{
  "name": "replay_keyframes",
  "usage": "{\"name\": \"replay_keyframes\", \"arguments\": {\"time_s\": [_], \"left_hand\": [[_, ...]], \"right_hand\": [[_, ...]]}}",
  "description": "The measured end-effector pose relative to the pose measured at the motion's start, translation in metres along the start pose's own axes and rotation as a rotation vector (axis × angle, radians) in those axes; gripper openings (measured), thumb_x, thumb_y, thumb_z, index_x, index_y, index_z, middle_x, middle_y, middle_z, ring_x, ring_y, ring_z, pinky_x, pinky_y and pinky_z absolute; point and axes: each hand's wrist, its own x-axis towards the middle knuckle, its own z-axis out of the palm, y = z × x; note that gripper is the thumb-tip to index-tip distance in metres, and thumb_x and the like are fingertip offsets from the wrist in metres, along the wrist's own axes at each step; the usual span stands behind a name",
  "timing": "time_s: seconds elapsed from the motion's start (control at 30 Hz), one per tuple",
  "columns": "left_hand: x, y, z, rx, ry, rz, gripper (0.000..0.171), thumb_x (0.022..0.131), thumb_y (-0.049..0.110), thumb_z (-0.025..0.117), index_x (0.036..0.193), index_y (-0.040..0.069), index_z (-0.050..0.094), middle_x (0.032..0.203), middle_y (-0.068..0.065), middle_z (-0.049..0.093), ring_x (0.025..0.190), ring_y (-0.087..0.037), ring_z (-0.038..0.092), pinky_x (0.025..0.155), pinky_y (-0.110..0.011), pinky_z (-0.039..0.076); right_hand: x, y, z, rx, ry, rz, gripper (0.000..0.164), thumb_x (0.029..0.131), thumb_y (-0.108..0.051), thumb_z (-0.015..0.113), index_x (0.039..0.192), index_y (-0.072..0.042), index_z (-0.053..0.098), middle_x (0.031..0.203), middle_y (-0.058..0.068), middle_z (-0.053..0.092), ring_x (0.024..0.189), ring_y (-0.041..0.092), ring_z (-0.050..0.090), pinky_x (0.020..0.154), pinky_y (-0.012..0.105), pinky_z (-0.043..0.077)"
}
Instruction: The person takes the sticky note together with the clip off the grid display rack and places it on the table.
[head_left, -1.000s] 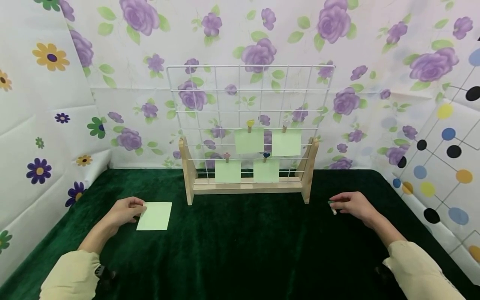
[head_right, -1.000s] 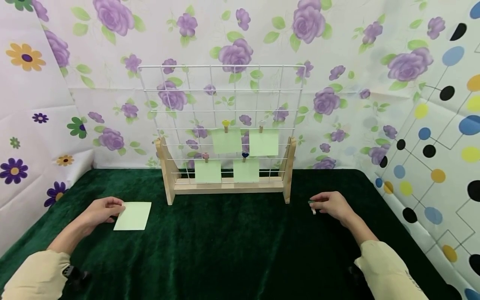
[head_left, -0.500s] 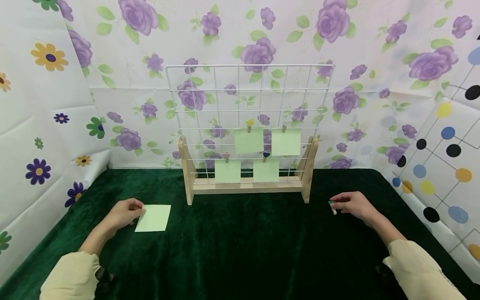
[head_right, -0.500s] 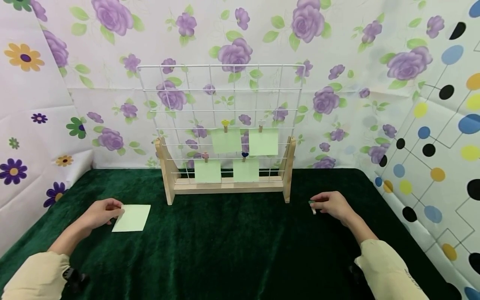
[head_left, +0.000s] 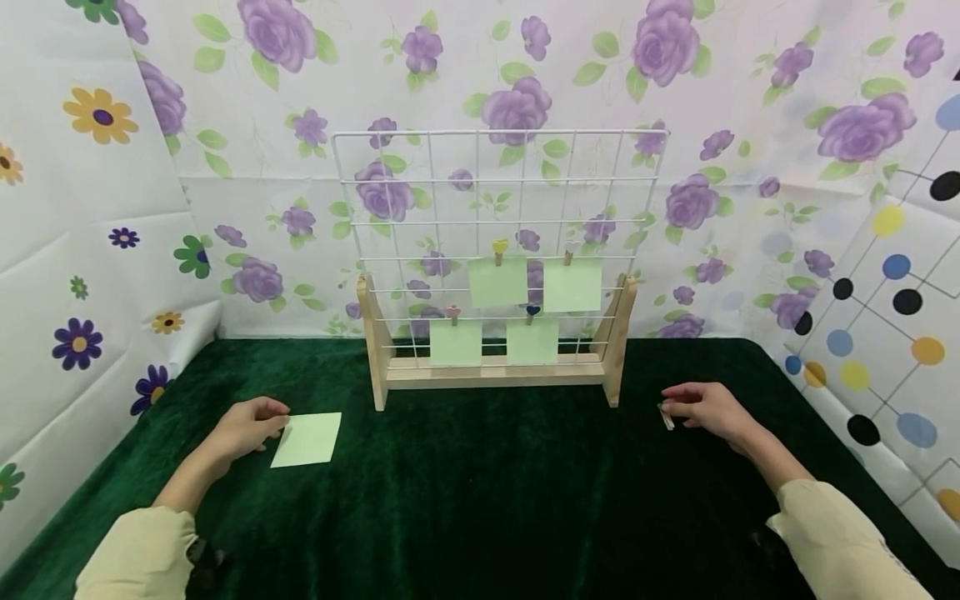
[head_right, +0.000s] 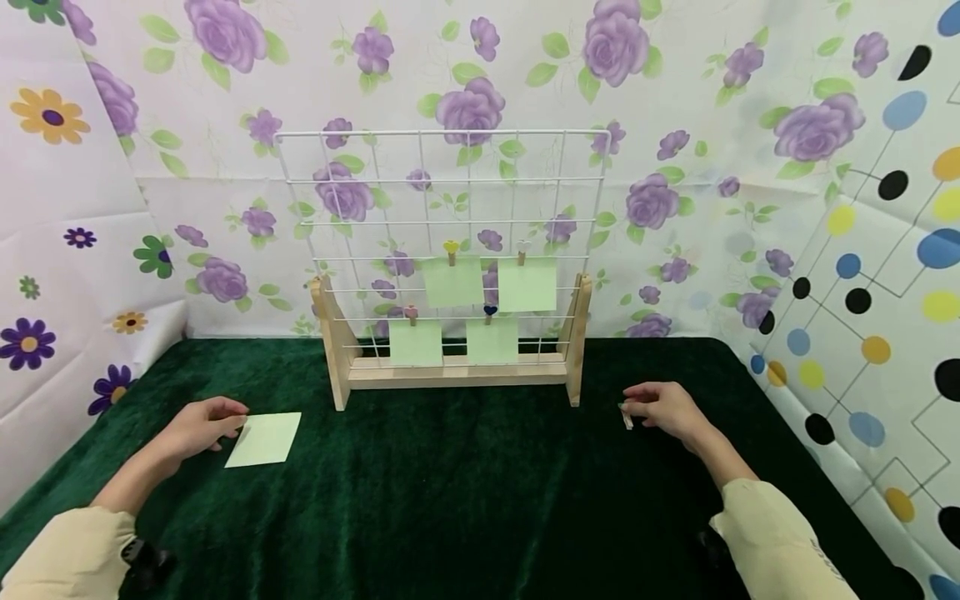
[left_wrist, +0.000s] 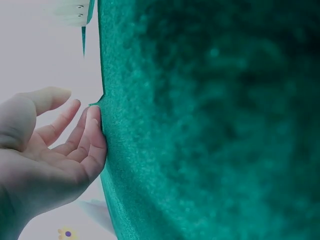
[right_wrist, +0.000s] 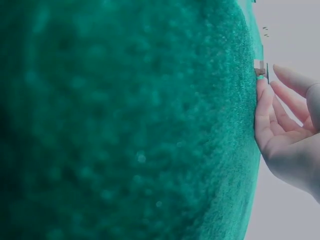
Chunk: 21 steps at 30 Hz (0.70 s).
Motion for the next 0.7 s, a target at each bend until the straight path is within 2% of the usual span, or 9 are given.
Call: {"name": "replay_keyframes", "arguments": {"time_s": [0.27,0.43,0.7], "left_hand": [[-0.003,0.001,0.0,0.001,0.004,0.007,0.039,0.102,0.021,0.045,0.125,-0.01,0.048,0.113,-0.027,0.055,0.099,-0.034,0.056,0.071,-0.038,0.051],[-0.005,0.002,-0.002,0.011,0.018,0.018,0.042,0.103,0.023,0.044,0.127,-0.01,0.046,0.121,-0.032,0.05,0.103,-0.038,0.054,0.076,-0.042,0.051],[-0.011,0.017,0.0,0.021,0.146,0.131,0.044,0.104,0.022,0.042,0.132,-0.011,0.043,0.128,-0.034,0.046,0.113,-0.045,0.047,0.088,-0.056,0.043]], "right_hand": [[0.001,-0.001,0.0,0.006,-0.012,-0.003,0.05,0.095,-0.028,0.064,0.129,0.008,0.054,0.12,0.021,0.061,0.102,0.026,0.061,0.08,0.037,0.053],[0.001,-0.002,-0.001,-0.013,-0.005,-0.002,0.05,0.096,-0.026,0.062,0.13,0.009,0.052,0.121,0.023,0.059,0.105,0.029,0.06,0.08,0.037,0.053],[0.001,-0.015,-0.005,-0.041,0.078,0.011,0.045,0.1,-0.022,0.055,0.131,0.01,0.051,0.123,0.027,0.057,0.107,0.034,0.059,0.078,0.033,0.054]]}}
